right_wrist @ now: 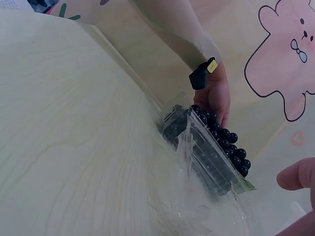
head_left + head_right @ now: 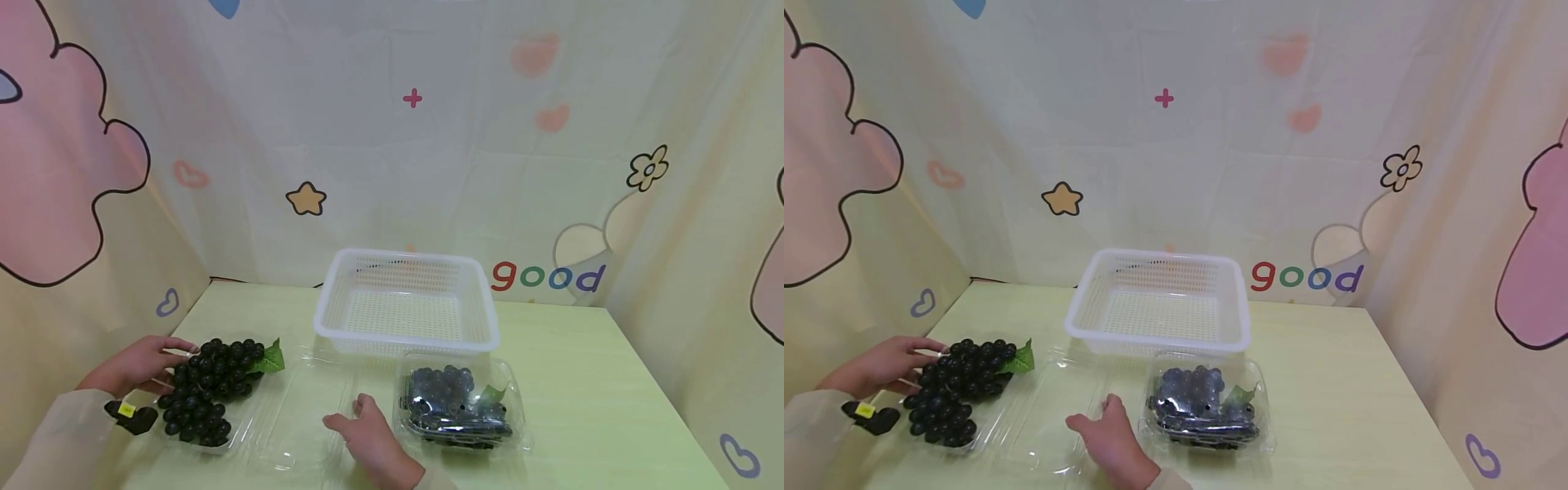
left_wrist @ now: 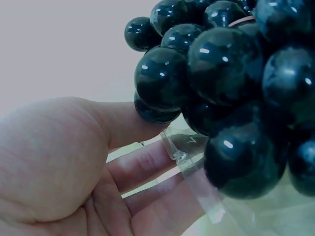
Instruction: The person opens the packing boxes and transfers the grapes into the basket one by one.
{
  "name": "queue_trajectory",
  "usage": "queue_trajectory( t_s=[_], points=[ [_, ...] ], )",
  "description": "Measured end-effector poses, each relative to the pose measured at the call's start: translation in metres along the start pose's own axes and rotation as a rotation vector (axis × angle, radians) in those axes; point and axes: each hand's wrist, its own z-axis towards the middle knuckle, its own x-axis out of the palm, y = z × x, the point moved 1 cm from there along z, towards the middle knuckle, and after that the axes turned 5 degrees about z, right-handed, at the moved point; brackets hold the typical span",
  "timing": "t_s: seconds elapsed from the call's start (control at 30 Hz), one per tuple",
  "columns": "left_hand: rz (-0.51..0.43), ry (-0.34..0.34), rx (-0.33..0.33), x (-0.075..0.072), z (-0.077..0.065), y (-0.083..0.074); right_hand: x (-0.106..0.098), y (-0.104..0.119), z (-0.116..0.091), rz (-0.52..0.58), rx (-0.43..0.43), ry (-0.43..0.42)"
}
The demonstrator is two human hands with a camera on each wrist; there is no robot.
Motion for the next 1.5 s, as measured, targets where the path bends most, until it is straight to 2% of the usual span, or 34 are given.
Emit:
queue_trajectory(
  t_s=[0.13,0.27,0.37,0.53,0.8,0.93,1.1,1.33,1.5],
  points=[
    [-0.004,0.003,-0.004,0.000,0.001,0.000,0.001,0.001,-0.004,-0.093,-0.082,-0.043],
    [-0.008,0.012,-0.005,-0.001,0.000,0.001,0.001,0.005,-0.006,-0.206,-0.204,-0.077],
    [-0.013,0.028,-0.002,-0.003,-0.004,0.004,0.003,0.010,-0.003,-0.260,-0.274,-0.070],
    [-0.049,0.064,-0.010,-0.007,-0.010,0.006,0.016,0.020,0.012,-0.286,-0.326,-0.027],
    [-0.050,0.093,-0.029,-0.011,-0.009,0.002,0.048,0.030,0.050,-0.257,-0.314,-0.010],
    [-0.057,0.091,-0.050,-0.008,-0.009,0.000,0.063,0.029,0.060,-0.318,-0.293,0.009],
    [-0.056,0.099,-0.058,-0.005,-0.009,-0.001,0.077,0.029,0.065,-0.389,-0.217,0.010],
    [-0.058,0.101,-0.037,-0.003,-0.009,-0.001,0.083,0.035,0.069,-0.468,-0.171,0.017],
    [-0.070,0.099,-0.038,-0.001,-0.008,0.000,0.081,0.037,0.074,-0.520,-0.194,0.017]
  ],
)
